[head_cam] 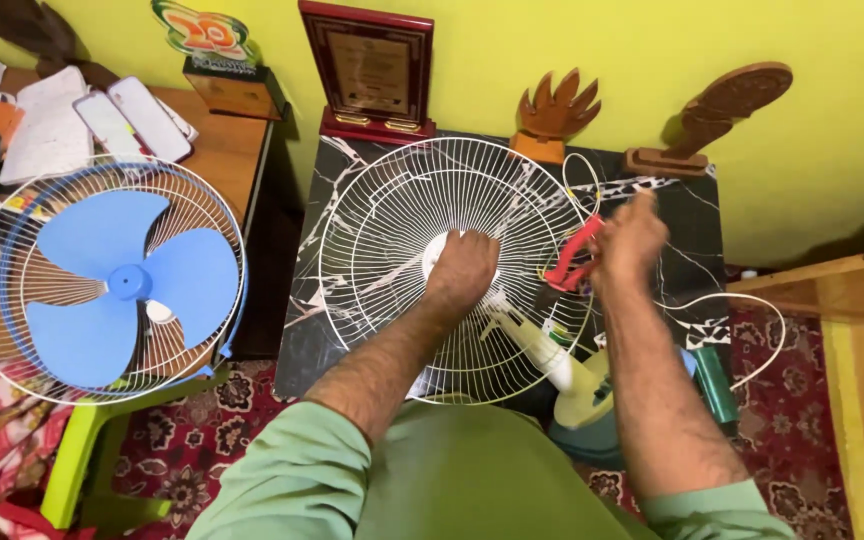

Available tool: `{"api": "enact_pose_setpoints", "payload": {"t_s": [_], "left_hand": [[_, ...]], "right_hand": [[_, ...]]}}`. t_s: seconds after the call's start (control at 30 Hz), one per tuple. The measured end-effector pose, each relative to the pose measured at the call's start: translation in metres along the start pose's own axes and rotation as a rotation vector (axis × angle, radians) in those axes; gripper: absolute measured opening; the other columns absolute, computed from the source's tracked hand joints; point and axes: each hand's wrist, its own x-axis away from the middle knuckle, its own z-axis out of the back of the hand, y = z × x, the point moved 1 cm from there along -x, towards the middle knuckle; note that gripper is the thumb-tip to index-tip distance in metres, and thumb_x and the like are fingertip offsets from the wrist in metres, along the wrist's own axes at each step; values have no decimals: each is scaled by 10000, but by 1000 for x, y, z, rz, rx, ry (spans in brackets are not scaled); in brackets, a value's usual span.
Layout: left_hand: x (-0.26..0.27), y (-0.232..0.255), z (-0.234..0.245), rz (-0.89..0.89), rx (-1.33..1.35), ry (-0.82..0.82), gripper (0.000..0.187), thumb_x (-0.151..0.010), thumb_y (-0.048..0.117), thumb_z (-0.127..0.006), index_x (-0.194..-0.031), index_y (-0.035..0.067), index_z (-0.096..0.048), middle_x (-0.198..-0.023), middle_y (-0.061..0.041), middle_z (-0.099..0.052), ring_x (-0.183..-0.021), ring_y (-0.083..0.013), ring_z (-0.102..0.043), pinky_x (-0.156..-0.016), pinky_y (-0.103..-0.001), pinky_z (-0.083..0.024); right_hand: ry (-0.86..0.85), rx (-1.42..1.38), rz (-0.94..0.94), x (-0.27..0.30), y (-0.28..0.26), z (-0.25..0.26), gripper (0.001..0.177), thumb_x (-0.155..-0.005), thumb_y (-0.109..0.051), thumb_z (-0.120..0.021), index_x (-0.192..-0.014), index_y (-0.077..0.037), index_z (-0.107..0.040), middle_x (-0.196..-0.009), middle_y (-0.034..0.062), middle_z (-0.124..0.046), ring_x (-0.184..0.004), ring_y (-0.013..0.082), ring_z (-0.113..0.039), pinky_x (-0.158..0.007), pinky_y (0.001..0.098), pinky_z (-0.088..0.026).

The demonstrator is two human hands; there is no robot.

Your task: The person unplugs a blue table fan and uses a screwdriver and pliers to remove the front grille, fan blades, and rear grille. The components are placed on the table as they are removed.

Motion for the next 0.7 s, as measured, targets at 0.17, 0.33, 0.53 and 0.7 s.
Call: {"api": "enact_pose_setpoints", "payload": {"t_s": [0.17,0.33,0.53,0.7], "left_hand": [[-4,3,2,-69,-153,-10,461,-927,270,-671,-1288,9,-552,-1127,-124,-615,-1050,-248,-570,-992,-466,-444],[-10,3,-2,-102,-227,-40,333,-989,275,-621,-1203,19,-621,-1031,-118,-657,-985,-238,-602,-974,-453,-443],[-13,5,1,-47,-171,-182,261,-975,202,-623,-1162,22,-647,-983,-85,-666,-979,-203,-602,-1008,-425,-447],[-9,4,2,61,92,56,187,-1011,182,-547,-1134,46,-585,-1049,-124,-653,-1017,-242,-595,-973,-450,-464]], "right_hand": [[-61,236,-275,-2,18,-29,388,-1055,-347,-488,-728,-137,-489,-569,-33,-403,-413,112,-323,-362,304,-293],[-69,396,-262,-1,18,-44,410,-1058,-339,-475,-735,-88,-507,-584,-4,-440,-432,122,-382,-371,309,-348],[-107,602,-262,-3,12,-45,455,-1058,-381,-487,-752,-49,-548,-590,21,-482,-432,148,-430,-379,328,-386],[-180,587,-317,-19,33,-38,455,-1056,-346,-484,-766,-8,-579,-583,74,-530,-404,196,-479,-373,367,-370]]}}
